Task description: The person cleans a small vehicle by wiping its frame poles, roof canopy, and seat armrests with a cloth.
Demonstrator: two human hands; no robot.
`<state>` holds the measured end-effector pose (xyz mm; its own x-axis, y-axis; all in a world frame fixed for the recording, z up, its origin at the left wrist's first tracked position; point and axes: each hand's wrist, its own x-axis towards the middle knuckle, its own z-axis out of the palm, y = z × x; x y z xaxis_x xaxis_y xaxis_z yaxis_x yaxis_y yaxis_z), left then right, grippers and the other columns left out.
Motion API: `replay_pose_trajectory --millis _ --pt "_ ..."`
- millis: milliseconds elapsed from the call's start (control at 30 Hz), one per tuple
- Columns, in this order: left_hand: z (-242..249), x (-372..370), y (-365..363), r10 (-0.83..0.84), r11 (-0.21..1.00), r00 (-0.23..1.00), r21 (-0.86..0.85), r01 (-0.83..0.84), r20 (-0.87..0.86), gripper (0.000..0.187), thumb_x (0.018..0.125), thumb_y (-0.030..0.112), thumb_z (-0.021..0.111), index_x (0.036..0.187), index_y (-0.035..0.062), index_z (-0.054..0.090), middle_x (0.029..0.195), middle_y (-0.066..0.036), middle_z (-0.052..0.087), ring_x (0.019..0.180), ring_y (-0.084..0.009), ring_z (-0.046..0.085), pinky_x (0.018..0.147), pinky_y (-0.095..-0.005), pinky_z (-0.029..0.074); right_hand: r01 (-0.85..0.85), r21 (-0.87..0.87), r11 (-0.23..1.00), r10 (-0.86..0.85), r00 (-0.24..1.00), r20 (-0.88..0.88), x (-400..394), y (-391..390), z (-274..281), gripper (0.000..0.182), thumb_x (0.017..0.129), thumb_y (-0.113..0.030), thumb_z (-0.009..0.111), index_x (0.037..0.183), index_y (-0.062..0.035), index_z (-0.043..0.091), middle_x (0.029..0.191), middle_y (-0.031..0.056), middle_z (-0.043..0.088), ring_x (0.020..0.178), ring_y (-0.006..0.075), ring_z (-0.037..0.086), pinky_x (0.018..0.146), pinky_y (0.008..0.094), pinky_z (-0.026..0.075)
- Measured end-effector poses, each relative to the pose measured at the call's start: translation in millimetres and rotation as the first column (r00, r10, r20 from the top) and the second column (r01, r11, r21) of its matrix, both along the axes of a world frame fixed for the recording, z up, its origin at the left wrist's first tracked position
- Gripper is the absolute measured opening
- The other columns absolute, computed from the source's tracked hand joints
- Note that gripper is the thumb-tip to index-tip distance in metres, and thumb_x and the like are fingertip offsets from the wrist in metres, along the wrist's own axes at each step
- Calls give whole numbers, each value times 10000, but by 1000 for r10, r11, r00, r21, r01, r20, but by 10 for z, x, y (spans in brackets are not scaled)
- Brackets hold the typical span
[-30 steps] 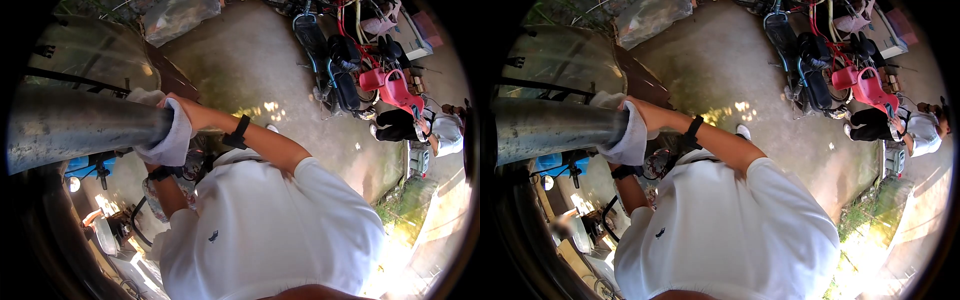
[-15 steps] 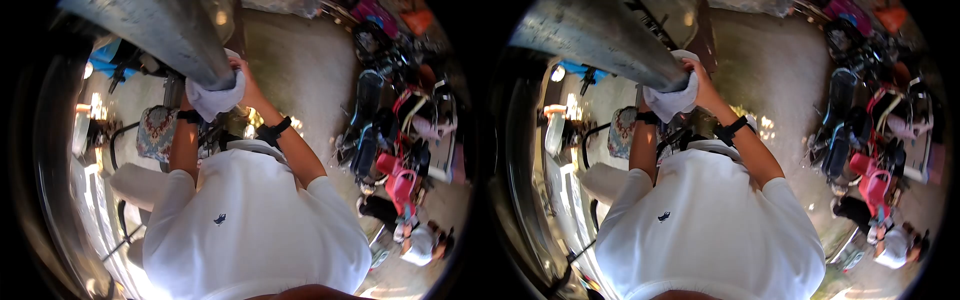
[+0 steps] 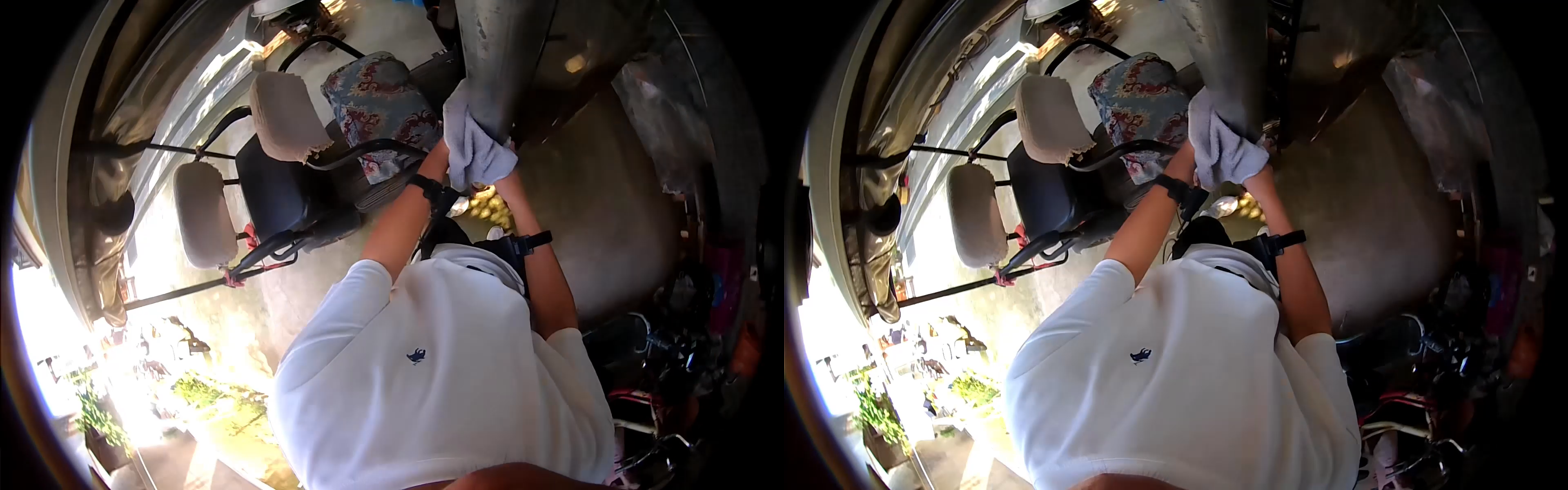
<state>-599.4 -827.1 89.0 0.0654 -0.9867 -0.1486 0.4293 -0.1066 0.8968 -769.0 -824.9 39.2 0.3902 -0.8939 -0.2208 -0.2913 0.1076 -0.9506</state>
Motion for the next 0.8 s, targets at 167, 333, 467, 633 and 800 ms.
replay_pose_trajectory --millis 167,333,467,633,800 --pt "-263 -56 544 65 997 997 34 -63 -52 634 1008 481 416 1478 59 364 1451 -111 458 1268 -236 500 1069 -397 415 103 -204 973 -56 973 222 -121 -19 407 724 937 -236 637 1503 -24 239 1346 161 529 1202 234 527 1027 342 406" --pt "614 -552 1102 -378 921 893 203 333 246 644 990 516 434 1457 74 404 1418 -84 470 1269 -199 468 1068 -358 391 350 -378 857 -208 907 366 -39 94 1141 758 876 -219 709 1478 -54 280 1390 203 449 1238 313 499 1056 399 379" --pt "-228 -696 1068 -272 961 940 110 254 207 583 982 458 467 1393 45 456 1278 -61 551 1126 -160 516 965 -325 437 293 -492 820 -212 953 214 -56 192 1193 756 874 -222 708 1471 -66 271 1405 203 439 1254 334 494 1061 416 388" --pt "-28 -511 1520 41 998 926 -62 -20 376 330 951 232 554 1200 16 571 965 -5 607 840 -124 544 720 -301 466 157 -590 792 -95 986 134 5 319 817 797 868 -183 712 1478 -11 228 1433 242 374 1285 342 448 1084 424 363" --pt "-355 30 2031 382 920 846 -62 -388 372 260 922 153 563 1154 39 588 946 2 598 800 -102 533 675 -274 460 121 -564 817 -34 986 163 246 641 469 840 898 -220 702 1503 22 172 1486 247 306 1354 362 381 1123 433 319"
